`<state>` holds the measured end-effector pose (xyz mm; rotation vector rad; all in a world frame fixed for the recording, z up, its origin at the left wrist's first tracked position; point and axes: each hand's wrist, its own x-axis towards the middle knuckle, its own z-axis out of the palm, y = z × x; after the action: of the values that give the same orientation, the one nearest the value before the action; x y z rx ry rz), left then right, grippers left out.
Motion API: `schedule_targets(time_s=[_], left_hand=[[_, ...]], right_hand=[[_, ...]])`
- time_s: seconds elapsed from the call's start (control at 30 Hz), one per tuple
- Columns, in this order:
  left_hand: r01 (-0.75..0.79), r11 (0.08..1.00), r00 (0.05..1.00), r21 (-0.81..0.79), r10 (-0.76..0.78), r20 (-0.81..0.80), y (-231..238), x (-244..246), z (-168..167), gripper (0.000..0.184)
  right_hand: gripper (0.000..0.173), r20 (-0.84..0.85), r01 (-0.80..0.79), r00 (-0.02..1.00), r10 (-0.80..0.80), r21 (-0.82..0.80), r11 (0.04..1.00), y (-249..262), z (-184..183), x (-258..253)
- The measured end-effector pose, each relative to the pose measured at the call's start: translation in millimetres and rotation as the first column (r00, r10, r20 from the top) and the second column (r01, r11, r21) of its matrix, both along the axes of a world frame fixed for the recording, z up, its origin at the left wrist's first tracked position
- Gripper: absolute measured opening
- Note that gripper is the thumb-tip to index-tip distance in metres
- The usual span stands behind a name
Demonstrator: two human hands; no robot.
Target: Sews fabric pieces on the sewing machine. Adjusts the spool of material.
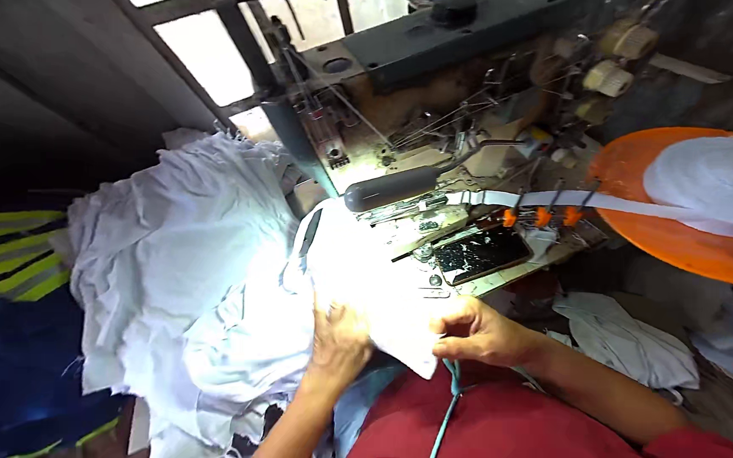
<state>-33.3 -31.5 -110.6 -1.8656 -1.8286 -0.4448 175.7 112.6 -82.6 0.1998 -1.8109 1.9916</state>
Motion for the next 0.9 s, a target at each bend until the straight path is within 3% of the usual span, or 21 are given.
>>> schedule_targets(time_s=[0.07,0.1,0.2,0.3,0.4,0.7,0.9], left_hand=[[-0.165,0.981,0.984,0.106,0.156,0.092,12,-27,-2,0.027],[-0.203,0.963,0.976,0.178,0.185,0.110,15,-40,5,0.025],[-0.134,0.942,0.991,0.308,0.127,0.043,19,-57,40,0.020],[-0.016,0.990,0.999,0.140,0.010,0.045,22,-53,64,0.026],[0.098,0.994,0.994,-0.041,-0.100,-0.049,28,-51,67,0.014],[0.043,0.981,0.984,-0.190,-0.008,0.179,73,-77,85,0.031],[0.066,0.997,0.971,0.038,-0.073,0.230,88,-85,98,0.024]], right_hand=[[0.017,-0.048,-0.050,0.998,0.046,-0.089,0.995,4,1,0],[0.020,-0.058,-0.052,0.997,0.048,-0.057,0.997,6,0,-1],[0.023,0.036,0.049,0.998,-0.052,0.079,0.996,3,-10,2],[0.016,0.136,0.176,0.970,-0.203,0.187,0.966,-4,-21,7],[0.016,0.148,0.226,0.957,-0.252,0.172,0.959,-5,-31,12],[0.010,0.213,0.245,0.945,-0.248,0.042,0.969,11,-37,-17],[0.010,0.206,0.289,0.934,-0.292,0.048,0.956,19,-31,-43]])
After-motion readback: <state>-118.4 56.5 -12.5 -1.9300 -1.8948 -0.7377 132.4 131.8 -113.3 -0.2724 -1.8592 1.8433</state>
